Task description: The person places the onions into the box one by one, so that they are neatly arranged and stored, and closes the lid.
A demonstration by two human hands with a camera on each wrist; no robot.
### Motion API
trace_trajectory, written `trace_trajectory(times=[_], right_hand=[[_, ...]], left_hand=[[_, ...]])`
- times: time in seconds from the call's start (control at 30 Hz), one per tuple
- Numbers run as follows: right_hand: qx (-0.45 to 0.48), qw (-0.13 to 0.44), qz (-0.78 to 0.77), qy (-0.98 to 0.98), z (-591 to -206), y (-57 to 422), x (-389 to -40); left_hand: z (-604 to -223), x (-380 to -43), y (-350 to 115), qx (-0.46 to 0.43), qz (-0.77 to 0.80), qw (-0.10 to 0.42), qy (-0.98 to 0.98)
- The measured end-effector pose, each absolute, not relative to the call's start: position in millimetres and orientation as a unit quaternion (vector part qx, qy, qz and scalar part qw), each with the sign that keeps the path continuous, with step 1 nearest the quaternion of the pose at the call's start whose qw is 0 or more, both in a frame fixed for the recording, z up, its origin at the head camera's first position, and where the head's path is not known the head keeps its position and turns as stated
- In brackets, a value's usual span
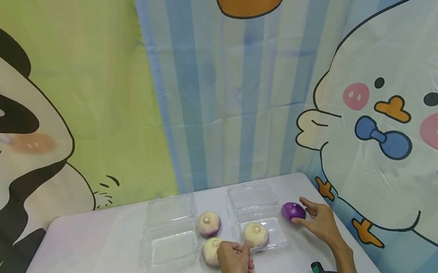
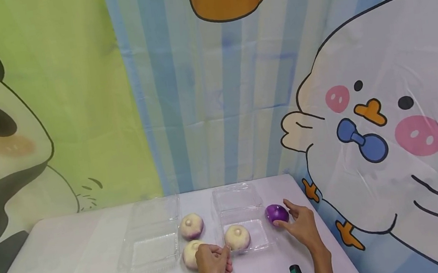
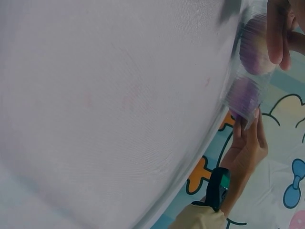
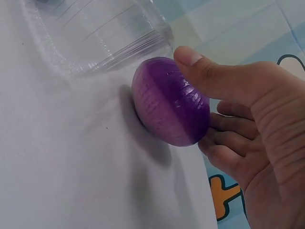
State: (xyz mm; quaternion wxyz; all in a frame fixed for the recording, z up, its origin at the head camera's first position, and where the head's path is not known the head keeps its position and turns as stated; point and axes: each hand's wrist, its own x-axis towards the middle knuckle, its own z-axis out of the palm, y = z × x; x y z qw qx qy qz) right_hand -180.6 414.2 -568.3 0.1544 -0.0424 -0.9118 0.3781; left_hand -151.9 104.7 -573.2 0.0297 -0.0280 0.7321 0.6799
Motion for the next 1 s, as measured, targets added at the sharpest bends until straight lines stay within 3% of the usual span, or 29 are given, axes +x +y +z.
trace_trajectory(times=[1.0], right_hand=[[-0.070, 0.145, 0.410, -0.898, -595, 413, -184]], left_hand=[[-571, -149, 104, -0.027, 0.694, 0.023, 0.719]])
